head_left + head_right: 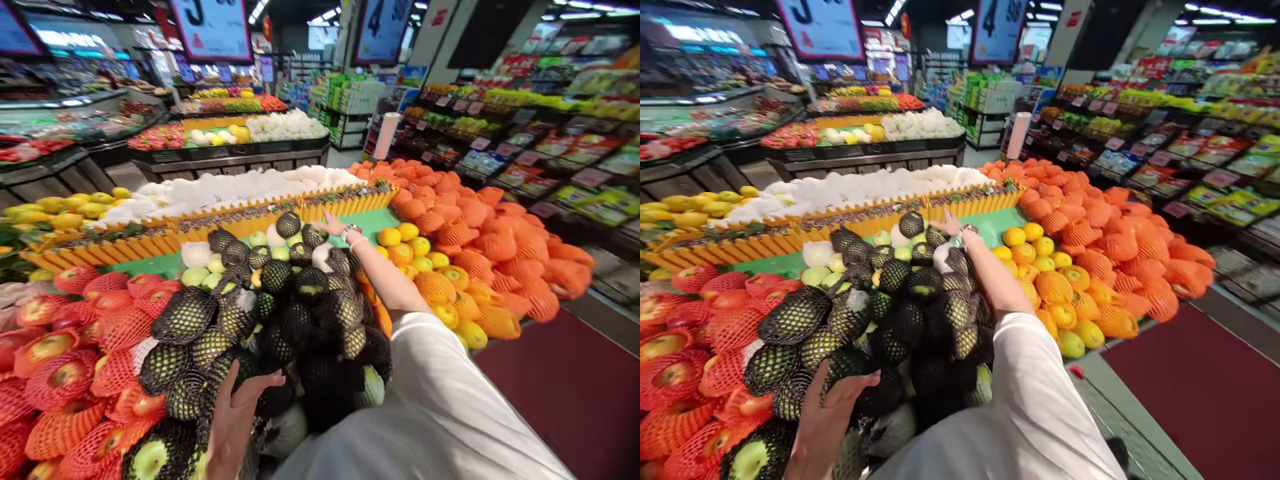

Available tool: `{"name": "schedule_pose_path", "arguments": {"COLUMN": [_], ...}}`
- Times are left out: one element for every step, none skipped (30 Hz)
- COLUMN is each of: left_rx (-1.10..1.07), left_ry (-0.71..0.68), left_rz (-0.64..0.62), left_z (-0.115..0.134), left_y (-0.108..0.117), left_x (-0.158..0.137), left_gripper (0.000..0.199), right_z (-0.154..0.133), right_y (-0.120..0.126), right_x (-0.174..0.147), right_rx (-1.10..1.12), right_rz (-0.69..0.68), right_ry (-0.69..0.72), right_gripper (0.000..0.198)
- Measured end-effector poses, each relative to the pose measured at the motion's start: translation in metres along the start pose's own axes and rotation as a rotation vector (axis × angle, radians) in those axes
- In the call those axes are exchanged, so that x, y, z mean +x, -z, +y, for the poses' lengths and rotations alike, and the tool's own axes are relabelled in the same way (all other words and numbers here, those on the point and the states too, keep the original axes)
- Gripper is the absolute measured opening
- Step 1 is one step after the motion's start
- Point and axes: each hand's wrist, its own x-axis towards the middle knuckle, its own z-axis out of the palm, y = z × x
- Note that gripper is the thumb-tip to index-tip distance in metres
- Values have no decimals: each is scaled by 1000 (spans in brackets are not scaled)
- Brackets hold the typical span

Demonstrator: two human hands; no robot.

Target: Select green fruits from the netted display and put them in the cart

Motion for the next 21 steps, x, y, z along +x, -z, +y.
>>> {"name": "schedule_pose_path", "arguments": {"left_rx": [19, 43, 72, 106, 141, 172, 195, 210, 220, 232, 250, 279, 326, 392, 469, 549, 633, 722, 807, 892, 971], "left_ry": [-4, -4, 4, 15, 29, 47, 70, 93, 114, 137, 163, 191, 224, 256, 276, 278, 271, 268, 271, 292, 315], "left_rz": [-32, -59, -78, -90, -115, -159, -220, -305, -399, -486, -564, -624, -673, -708, -732, -767, -812, -863, -926, -989, -1043], "left_z": [1, 1, 1, 0, -1, -4, -9, -14, -20, -27, -34, -41, -47, -52, -57, -61, -66, -71, -77, -84, -91], "left_y": [-1, -4, -7, -11, -15, -19, -23, -26, -28, -30, -32, -33, -36, -39, -44, -51, -58, -67, -76, -85, -94], "left_x": [1, 1, 2, 3, 4, 6, 8, 10, 12, 14, 17, 19, 20, 23, 25, 27, 30, 32, 34, 35, 36], "left_gripper": [65, 61, 57, 53, 50, 49, 48, 48, 49, 49, 50, 50, 50, 50, 49, 49, 49, 48, 47, 46, 46], "right_z": [10, 23, 39, 58, 78, 100, 122, 144, 166, 187, 206, 224, 239, 250, 259, 263, 265, 264, 262, 260, 258], "right_y": [13, 28, 45, 62, 80, 96, 111, 121, 127, 128, 123, 113, 97, 78, 57, 34, 11, -11, -31, -50, -66], "right_x": [-9, -21, -40, -63, -93, -128, -168, -212, -257, -304, -351, -396, -440, -481, -519, -553, -584, -611, -633, -651, -665], "right_rx": [16, 31, 55, 105, 155, 199, 234, 255, 274, 287, 293, 295, 297, 290, 262, 221, 186, 176, 174, 160, 147], "right_rz": [14, 31, 59, 106, 160, 225, 300, 380, 485, 604, 734, 861, 968, 1053, 1105, 1145, 1163, 1173, 1165, 1112, 1043], "right_ry": [-7, -11, 14, 89, 165, 219, 239, 222, 177, 111, 36, -48, -135, -242, -361, -494, -626, -700, -775, -926, -1092], "right_gripper": [60, 60, 60, 61, 62, 62, 61, 60, 58, 56, 52, 49, 47, 45, 43, 42, 41, 42, 43, 45, 47]}}
